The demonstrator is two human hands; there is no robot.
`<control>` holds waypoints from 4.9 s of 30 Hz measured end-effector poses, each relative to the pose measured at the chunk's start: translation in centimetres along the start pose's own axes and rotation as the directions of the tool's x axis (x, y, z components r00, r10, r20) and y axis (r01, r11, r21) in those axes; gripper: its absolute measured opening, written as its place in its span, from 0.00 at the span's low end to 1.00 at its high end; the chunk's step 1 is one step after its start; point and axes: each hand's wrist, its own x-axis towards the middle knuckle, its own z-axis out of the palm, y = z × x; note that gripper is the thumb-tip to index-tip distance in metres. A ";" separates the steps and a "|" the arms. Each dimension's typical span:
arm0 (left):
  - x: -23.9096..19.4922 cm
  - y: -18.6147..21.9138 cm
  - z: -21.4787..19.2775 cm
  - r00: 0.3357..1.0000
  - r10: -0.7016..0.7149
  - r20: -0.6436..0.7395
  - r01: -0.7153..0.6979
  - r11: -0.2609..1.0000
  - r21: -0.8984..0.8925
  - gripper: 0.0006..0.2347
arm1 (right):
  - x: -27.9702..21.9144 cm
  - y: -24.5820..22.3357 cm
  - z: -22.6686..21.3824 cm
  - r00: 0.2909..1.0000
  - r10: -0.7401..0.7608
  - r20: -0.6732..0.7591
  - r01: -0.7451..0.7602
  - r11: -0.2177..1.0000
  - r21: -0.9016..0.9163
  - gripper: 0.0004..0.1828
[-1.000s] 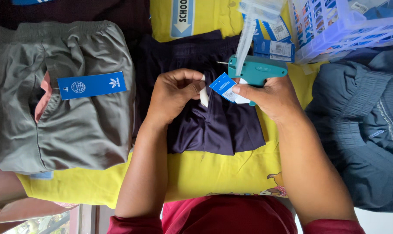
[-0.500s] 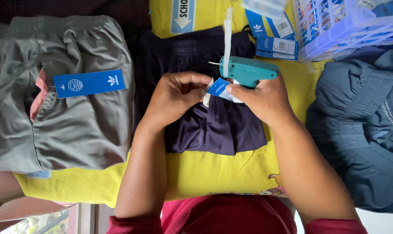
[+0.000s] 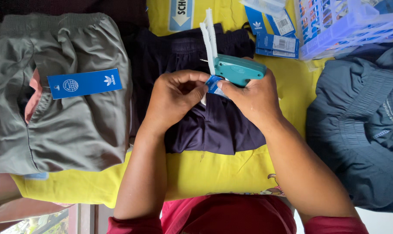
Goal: The person attaches blue tags to a pair of dark shorts using a teal handheld stapler. They then pick up a clear plastic bag, insert a white glue stick into the stapler, and continue stapling tags onto the shorts. Finally, they fold the shorts and place them on a pile of other folded garments.
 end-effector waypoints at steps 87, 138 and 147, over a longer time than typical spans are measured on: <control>0.8 -3.2 -0.1 0.994 -0.073 0.079 0.101 0.893 -0.438 0.10 | 0.4 2.2 -0.7 0.873 -0.387 0.297 0.382 0.921 0.079 0.09; 0.0 -0.2 -0.4 0.995 0.090 0.036 -0.078 0.966 -0.247 0.29 | -0.1 0.9 -2.0 0.902 -0.250 0.351 0.262 0.965 0.014 0.06; 0.5 -0.4 -0.8 0.987 -0.079 -0.140 0.077 0.997 -0.025 0.21 | 0.6 0.1 -6.9 0.943 -0.103 0.317 0.144 0.984 -0.106 0.04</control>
